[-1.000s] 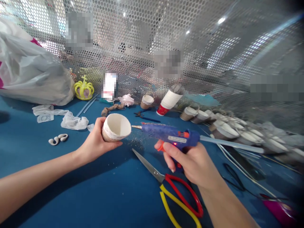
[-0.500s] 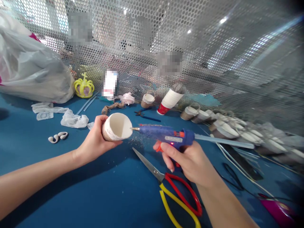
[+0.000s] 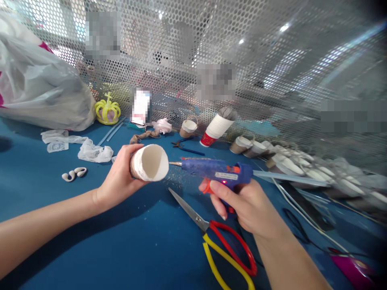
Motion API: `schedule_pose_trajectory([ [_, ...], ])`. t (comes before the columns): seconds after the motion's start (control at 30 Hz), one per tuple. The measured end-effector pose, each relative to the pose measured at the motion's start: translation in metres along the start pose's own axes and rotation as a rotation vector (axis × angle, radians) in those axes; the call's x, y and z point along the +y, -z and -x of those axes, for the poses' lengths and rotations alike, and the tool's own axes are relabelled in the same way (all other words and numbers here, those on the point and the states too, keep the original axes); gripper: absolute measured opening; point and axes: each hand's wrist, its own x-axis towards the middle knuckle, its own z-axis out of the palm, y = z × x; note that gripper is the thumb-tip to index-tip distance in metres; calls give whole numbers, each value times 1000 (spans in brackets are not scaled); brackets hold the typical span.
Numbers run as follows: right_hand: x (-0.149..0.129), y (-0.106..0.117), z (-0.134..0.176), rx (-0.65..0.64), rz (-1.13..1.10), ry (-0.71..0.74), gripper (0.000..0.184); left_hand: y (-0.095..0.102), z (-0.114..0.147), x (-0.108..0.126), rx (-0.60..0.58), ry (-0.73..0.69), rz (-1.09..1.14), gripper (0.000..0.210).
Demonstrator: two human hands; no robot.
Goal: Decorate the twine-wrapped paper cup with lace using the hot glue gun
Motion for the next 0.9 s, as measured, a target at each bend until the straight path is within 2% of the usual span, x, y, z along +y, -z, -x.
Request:
schedule_pose_trajectory([
  [0.1,4,0,-3,-76,-36,-13,29,-3,1,1,-40,134,141,65],
  [0.17,5,-1,-4,-105,-55,-1,30,-5,2,1,-122,253,304,68],
  [0.33,0,-8,-1,-30,-111,-4,29,-5,3,6,-389,451,733,70],
  [0.47,2,-10,-2,-19,-145,-26,29,-5,4,8,-446,550,930,61],
  [0.57,9,-10,-4,-17,-182,-24,31,-5,5,7,-423,532,906,60],
  [0.73,12,-13,-6,-1,-268,-83,33,-6,5,4,-307,445,714,66],
  [0.9,10,-16,-5,-25,-324,-141,33,-6,4,6,-287,405,679,59],
])
